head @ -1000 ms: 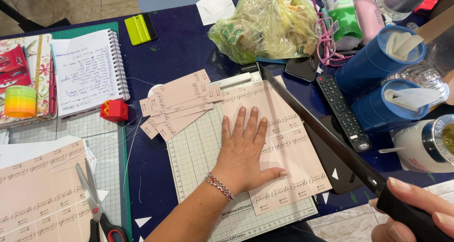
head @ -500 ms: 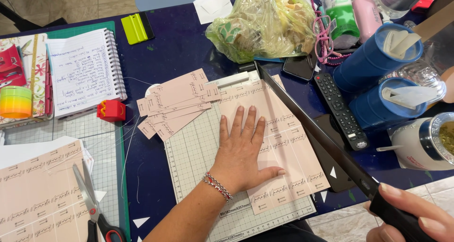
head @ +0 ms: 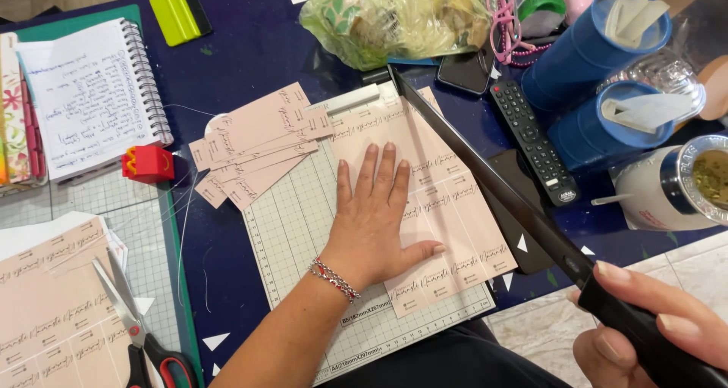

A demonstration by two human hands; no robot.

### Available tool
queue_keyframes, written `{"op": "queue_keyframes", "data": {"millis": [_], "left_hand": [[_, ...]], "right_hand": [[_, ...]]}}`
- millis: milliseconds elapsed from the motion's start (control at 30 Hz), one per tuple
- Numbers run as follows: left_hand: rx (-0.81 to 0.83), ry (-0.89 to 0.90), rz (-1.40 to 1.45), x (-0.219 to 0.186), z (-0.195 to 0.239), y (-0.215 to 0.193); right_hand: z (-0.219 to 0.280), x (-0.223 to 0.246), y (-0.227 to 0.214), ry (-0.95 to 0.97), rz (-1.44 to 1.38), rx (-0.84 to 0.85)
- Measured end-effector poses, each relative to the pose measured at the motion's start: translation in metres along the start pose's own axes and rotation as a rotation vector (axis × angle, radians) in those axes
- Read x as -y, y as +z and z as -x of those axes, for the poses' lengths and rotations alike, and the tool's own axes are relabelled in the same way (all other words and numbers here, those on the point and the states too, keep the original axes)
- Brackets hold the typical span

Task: Trimming printed paper into strips using a manual paper trimmer

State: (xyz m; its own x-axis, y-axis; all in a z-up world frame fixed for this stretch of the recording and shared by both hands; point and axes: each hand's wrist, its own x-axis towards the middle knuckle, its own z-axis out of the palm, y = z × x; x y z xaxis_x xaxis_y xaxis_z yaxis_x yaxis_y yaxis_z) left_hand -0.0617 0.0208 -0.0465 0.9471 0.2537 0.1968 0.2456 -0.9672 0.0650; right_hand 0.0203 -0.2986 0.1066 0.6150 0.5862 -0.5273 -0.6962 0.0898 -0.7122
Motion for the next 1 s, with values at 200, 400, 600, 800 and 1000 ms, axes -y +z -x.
{"op": "queue_keyframes", "data": {"millis": [200,400,600,800,1000], "left_hand": [[0.056,0.054,0.109,-0.003,-0.003,-0.016],[0.062,0.060,0.111,-0.002,-0.002,-0.014],[0.061,0.058,0.109,-0.002,-0.002,-0.015],[0.150,0.036,0.042,-0.012,-0.012,-0.027],[0.179,0.006,0.025,-0.016,-0.015,-0.027]], "right_hand": [[0.000,-0.001,0.003,-0.042,0.057,-0.064],[0.003,-0.001,0.008,-0.053,0.068,-0.082],[0.002,-0.004,0.015,-0.090,0.082,-0.110],[0.001,-0.023,0.059,-0.550,0.668,-0.318],[-0.020,-0.041,0.024,-1.191,1.208,-0.064]]}}
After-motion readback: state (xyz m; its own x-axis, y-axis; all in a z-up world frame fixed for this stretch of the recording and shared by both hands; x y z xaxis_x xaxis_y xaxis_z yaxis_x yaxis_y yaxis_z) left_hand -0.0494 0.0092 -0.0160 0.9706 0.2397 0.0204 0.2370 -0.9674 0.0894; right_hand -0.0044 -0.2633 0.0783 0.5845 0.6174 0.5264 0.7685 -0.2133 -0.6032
